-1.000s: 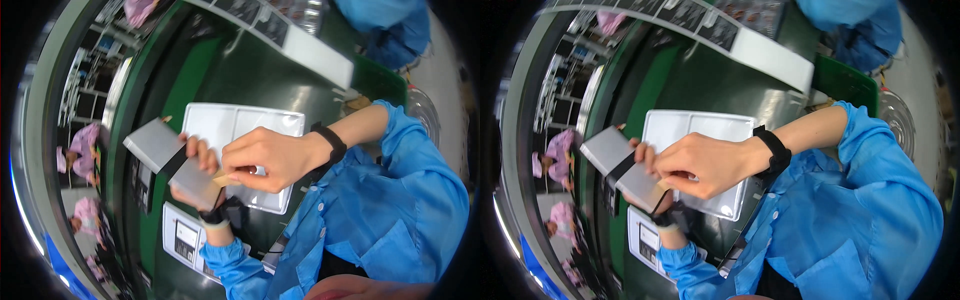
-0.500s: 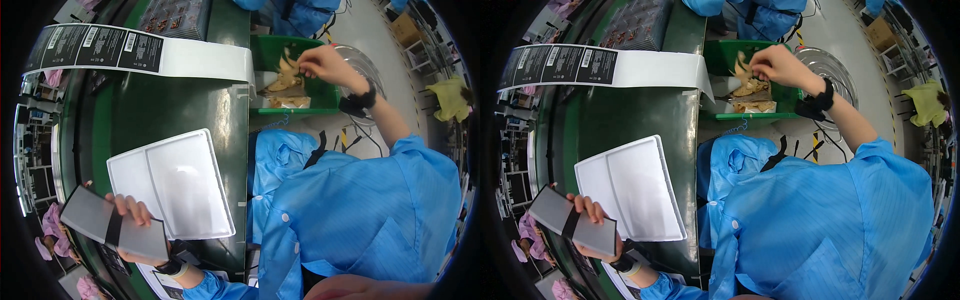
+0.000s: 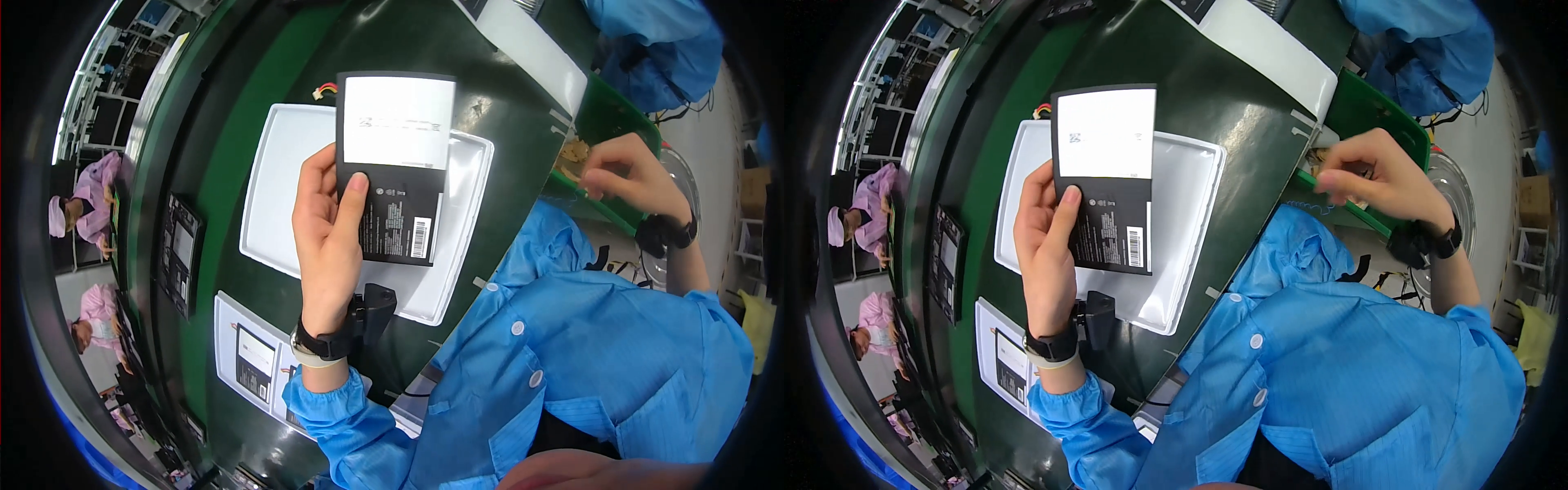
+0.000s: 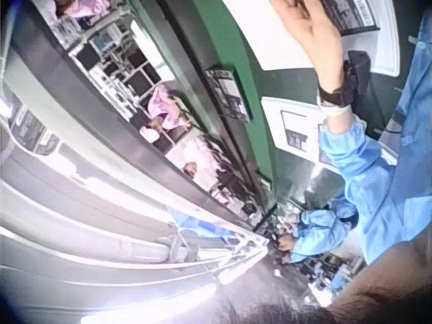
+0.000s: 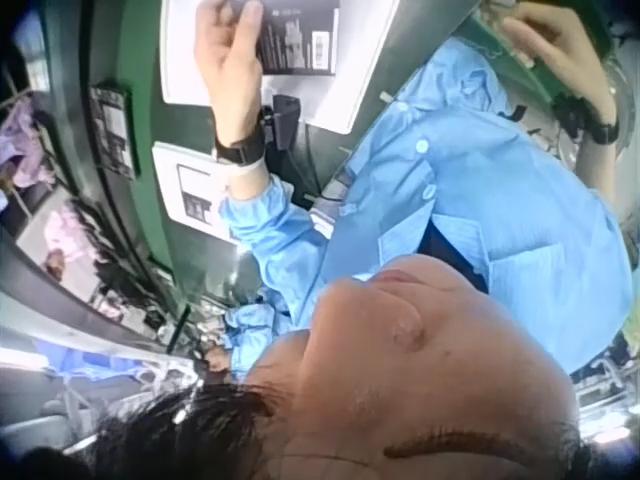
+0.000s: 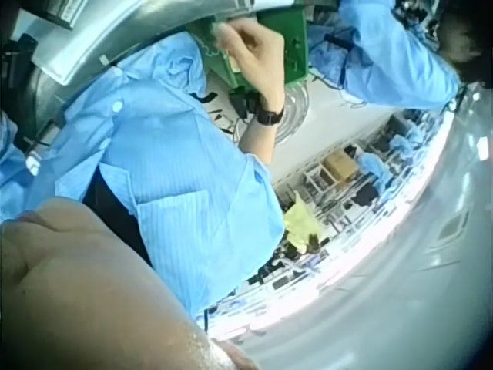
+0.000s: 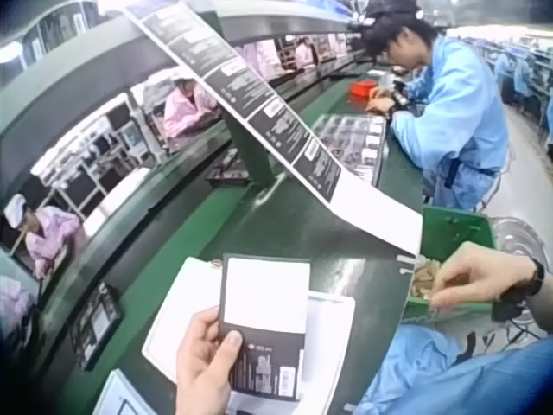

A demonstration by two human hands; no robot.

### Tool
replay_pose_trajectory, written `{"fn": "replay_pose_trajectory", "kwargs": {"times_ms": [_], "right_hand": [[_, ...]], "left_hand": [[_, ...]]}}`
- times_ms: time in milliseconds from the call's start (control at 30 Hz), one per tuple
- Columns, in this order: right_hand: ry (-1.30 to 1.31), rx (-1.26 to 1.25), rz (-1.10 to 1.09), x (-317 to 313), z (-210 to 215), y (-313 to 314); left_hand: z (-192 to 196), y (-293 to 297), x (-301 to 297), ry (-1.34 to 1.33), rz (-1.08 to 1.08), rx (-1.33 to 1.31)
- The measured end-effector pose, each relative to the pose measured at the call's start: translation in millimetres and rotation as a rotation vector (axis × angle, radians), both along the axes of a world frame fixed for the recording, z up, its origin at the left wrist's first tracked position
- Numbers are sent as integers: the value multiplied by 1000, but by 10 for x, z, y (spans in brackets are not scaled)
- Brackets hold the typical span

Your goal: Assembling laptop components, applying identification labels to batteries, and installing batteries into chassis.

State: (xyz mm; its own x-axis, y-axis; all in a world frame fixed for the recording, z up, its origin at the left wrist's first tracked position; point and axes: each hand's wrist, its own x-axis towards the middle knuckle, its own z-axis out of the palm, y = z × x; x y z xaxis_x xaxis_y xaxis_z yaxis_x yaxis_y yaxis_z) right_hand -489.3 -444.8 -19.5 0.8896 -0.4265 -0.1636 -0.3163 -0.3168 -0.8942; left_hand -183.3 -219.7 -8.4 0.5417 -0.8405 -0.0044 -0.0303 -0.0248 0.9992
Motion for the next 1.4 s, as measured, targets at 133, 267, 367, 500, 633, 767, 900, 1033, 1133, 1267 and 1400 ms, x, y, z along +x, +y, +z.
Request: {"fn": "replay_pose_trajectory", "kwargs": {"times_ms": [133,267,367,500,633,767,900,1033,1133,1267,1400], "right_hand": [[-285,209,164,855,90,319],[-473,480,72,1514,-141,518],[-453,570,41,1687,-222,600],[-447,561,18,1661,-303,624],[-415,543,-9,1661,-237,595],[-414,543,4,1667,-223,589],[-409,522,12,1663,-232,581],[-403,493,45,1637,-188,559],[-408,485,41,1636,-209,558],[-381,408,30,1667,-242,577],[-392,351,25,1640,-216,586]], "left_hand": [[21,25,50,60,-55,-7],[51,-31,73,37,-10,-29],[10,15,81,-238,51,28],[129,-20,55,-913,122,25],[213,-25,-8,-1057,-100,109],[171,-41,-5,-984,-127,139],[145,-88,-15,-954,-143,160],[148,-95,-30,-923,-152,156],[150,-105,-36,-908,-155,158],[90,-102,-7,-865,-171,164],[151,-113,-23,-891,-187,168]]}}
